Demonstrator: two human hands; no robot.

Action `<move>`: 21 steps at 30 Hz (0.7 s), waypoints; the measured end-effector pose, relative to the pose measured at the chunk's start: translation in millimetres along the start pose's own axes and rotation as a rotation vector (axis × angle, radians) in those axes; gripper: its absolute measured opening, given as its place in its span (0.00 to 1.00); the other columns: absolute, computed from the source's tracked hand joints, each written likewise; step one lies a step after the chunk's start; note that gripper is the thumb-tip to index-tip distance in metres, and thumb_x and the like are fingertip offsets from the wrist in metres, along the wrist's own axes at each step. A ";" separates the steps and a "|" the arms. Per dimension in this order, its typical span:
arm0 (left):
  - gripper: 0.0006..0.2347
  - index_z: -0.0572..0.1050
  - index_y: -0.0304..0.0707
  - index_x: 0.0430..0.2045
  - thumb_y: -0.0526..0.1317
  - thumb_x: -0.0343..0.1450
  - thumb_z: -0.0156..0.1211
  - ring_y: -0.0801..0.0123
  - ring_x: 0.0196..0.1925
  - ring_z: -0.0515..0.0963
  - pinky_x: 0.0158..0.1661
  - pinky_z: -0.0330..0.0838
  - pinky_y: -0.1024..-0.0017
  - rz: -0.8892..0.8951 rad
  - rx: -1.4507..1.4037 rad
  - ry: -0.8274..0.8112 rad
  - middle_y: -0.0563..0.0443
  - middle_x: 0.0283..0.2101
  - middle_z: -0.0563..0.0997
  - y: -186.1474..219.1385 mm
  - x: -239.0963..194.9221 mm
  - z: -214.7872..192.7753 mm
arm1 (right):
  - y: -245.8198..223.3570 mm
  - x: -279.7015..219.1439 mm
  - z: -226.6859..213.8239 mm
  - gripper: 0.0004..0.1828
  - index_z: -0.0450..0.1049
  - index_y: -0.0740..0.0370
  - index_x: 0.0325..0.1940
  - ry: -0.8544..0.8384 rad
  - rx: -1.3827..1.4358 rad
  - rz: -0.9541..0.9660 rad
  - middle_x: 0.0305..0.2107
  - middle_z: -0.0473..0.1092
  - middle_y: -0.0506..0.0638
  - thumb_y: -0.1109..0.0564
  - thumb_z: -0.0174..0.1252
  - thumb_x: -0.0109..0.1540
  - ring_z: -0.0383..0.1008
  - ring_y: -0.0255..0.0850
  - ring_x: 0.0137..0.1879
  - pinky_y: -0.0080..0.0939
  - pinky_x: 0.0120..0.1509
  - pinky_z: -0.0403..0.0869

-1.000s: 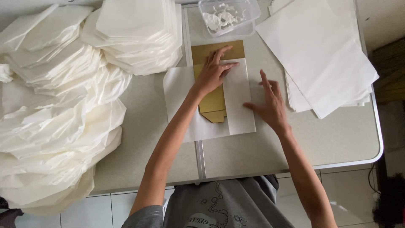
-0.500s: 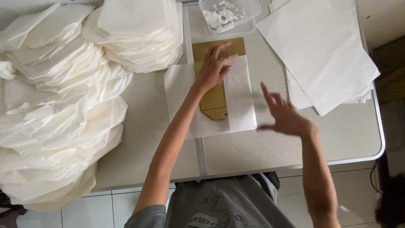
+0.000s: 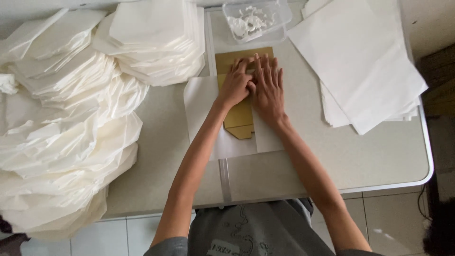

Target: Folding white paper sheets around a cardboard template on a table

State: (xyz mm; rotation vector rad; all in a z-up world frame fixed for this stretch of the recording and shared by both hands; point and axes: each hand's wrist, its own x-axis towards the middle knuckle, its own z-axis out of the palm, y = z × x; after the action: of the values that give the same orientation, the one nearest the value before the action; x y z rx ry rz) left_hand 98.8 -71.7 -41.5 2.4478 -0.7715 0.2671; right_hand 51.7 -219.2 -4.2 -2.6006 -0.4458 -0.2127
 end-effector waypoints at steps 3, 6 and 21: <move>0.04 0.81 0.36 0.27 0.30 0.66 0.59 0.43 0.69 0.59 0.60 0.61 0.47 -0.009 0.067 0.003 0.45 0.68 0.63 0.1 -0.4 0.3 | -0.4 -6.0 1.4 0.33 0.38 0.49 0.83 -0.004 -0.011 0.011 0.79 0.34 0.54 0.38 0.26 0.75 0.29 0.51 0.84 0.56 0.85 0.33; 0.17 0.76 0.37 0.49 0.27 0.65 0.59 0.54 0.61 0.67 0.57 0.62 0.56 -0.041 0.052 0.049 0.60 0.64 0.69 15.3 1.3 -15.5 | -8.1 -22.5 -5.7 0.29 0.39 0.49 0.82 -0.033 -0.079 -0.005 0.78 0.37 0.56 0.44 0.28 0.77 0.30 0.56 0.83 0.60 0.84 0.38; 0.19 0.79 0.45 0.57 0.43 0.71 0.68 0.58 0.61 0.66 0.58 0.59 0.58 -0.054 -0.073 0.062 0.62 0.67 0.66 -3.5 4.1 -4.8 | -10.9 -115.3 -44.0 0.36 0.40 0.56 0.82 -0.204 -0.193 -0.182 0.78 0.36 0.57 0.43 0.43 0.74 0.30 0.59 0.83 0.66 0.84 0.38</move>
State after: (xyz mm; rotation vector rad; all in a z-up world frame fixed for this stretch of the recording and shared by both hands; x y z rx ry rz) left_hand 104.1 -68.5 -37.8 2.3768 -0.6759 0.2877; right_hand -62.8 -263.3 12.5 -2.7829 -0.7710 -0.0531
